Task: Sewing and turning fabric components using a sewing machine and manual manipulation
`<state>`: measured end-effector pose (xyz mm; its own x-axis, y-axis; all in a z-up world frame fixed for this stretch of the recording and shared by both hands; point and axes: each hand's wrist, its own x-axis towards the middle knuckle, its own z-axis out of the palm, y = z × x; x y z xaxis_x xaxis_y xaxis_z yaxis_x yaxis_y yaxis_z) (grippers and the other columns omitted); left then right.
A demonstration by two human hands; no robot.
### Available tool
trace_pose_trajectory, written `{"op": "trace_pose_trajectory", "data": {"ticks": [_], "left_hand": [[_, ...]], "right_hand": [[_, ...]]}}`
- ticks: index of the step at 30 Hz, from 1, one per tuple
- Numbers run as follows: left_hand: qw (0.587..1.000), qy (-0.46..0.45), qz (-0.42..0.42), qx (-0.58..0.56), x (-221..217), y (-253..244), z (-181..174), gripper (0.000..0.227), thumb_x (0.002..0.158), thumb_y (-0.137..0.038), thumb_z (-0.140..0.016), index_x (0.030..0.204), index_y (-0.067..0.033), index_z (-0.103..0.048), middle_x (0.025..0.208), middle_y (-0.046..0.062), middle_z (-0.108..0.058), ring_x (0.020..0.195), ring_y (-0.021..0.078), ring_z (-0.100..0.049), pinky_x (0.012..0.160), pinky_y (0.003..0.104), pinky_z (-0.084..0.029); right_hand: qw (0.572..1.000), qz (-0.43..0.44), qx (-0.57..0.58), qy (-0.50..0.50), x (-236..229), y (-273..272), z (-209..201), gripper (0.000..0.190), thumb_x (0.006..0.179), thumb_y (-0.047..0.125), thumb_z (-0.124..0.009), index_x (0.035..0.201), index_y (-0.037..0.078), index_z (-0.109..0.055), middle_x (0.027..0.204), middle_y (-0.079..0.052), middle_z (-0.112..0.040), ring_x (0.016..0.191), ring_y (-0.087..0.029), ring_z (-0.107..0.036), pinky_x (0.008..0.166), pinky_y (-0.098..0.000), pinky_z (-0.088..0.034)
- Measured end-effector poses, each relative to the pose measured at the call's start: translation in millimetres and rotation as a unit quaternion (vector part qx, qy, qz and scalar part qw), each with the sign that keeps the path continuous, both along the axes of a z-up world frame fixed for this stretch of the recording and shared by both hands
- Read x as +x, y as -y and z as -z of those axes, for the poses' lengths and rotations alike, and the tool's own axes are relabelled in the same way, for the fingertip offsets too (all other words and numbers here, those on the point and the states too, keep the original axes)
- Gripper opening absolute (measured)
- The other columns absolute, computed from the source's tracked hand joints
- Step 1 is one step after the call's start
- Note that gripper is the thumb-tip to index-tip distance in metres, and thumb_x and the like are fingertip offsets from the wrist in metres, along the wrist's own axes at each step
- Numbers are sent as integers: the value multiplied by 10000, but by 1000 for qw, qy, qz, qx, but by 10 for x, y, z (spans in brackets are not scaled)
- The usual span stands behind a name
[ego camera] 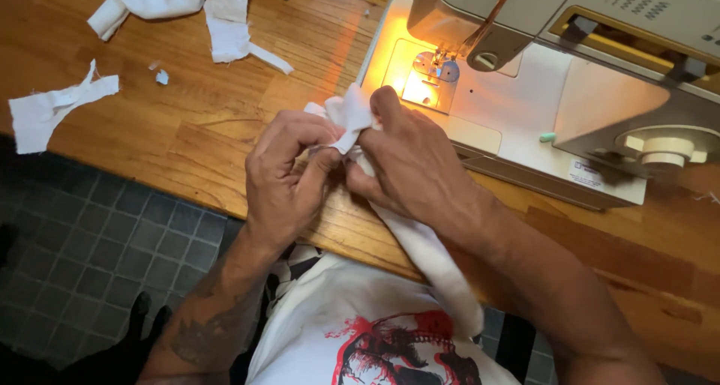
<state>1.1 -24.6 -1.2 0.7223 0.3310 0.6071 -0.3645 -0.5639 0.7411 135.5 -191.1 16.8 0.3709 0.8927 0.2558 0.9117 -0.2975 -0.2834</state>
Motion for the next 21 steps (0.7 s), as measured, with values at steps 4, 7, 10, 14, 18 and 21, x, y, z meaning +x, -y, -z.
{"op": "trace_pose_trajectory", "data": {"ticks": [4,7,10,14,18,21], "left_hand": [[1000,17,-1,-20,8,-25,113,239,1196,-265,-688,1113,-42,-702,1182,155,-794,1142,308,-759,1084,432,-596],[978,-25,49,-202,-20,70,278,312,1054,-71,-874,1264,-44,-646,1282,171,-742,1281,255,-789,1215,383,-681],[992,-46,23,-119,-43,32,357,499,974,-317,-953,1312,-63,-689,1327,135,-763,1289,257,-742,1186,362,-584],[999,-33,-18,-38,79,0,415,265,986,-68,-999,1128,-73,-776,1233,126,-793,1210,276,-755,1115,381,-585],[995,1,-5,-102,168,-74,507,303,913,-139,-1088,1097,-32,-872,1166,155,-805,1136,308,-832,1010,399,-678],[987,-10,49,-152,217,-60,490,231,947,-77,-1031,1073,-52,-838,1207,157,-843,1204,281,-823,1042,390,-674]], "right_hand": [[994,4,-70,-83,40,143,-248,447,1064,539,-784,1223,122,-768,1378,-212,-580,838,-485,-743,735,-643,-591],[995,4,13,-94,12,293,-297,300,1127,414,-794,1289,164,-762,1288,-161,-576,746,-351,-723,672,-554,-567],[992,-27,89,-82,-20,333,-220,253,1215,170,-638,1447,79,-683,1265,-176,-600,931,-373,-696,777,-522,-579],[988,-42,99,-108,76,391,-10,398,1109,-73,-614,1462,105,-658,1282,-180,-621,1059,-385,-710,841,-488,-595],[978,-6,179,-109,207,355,160,175,1106,112,-816,1277,132,-785,1085,-74,-733,892,-312,-831,783,-420,-672],[970,4,178,-164,288,354,71,225,1088,96,-856,1291,105,-759,1007,-96,-716,791,-306,-792,716,-420,-647]]}}
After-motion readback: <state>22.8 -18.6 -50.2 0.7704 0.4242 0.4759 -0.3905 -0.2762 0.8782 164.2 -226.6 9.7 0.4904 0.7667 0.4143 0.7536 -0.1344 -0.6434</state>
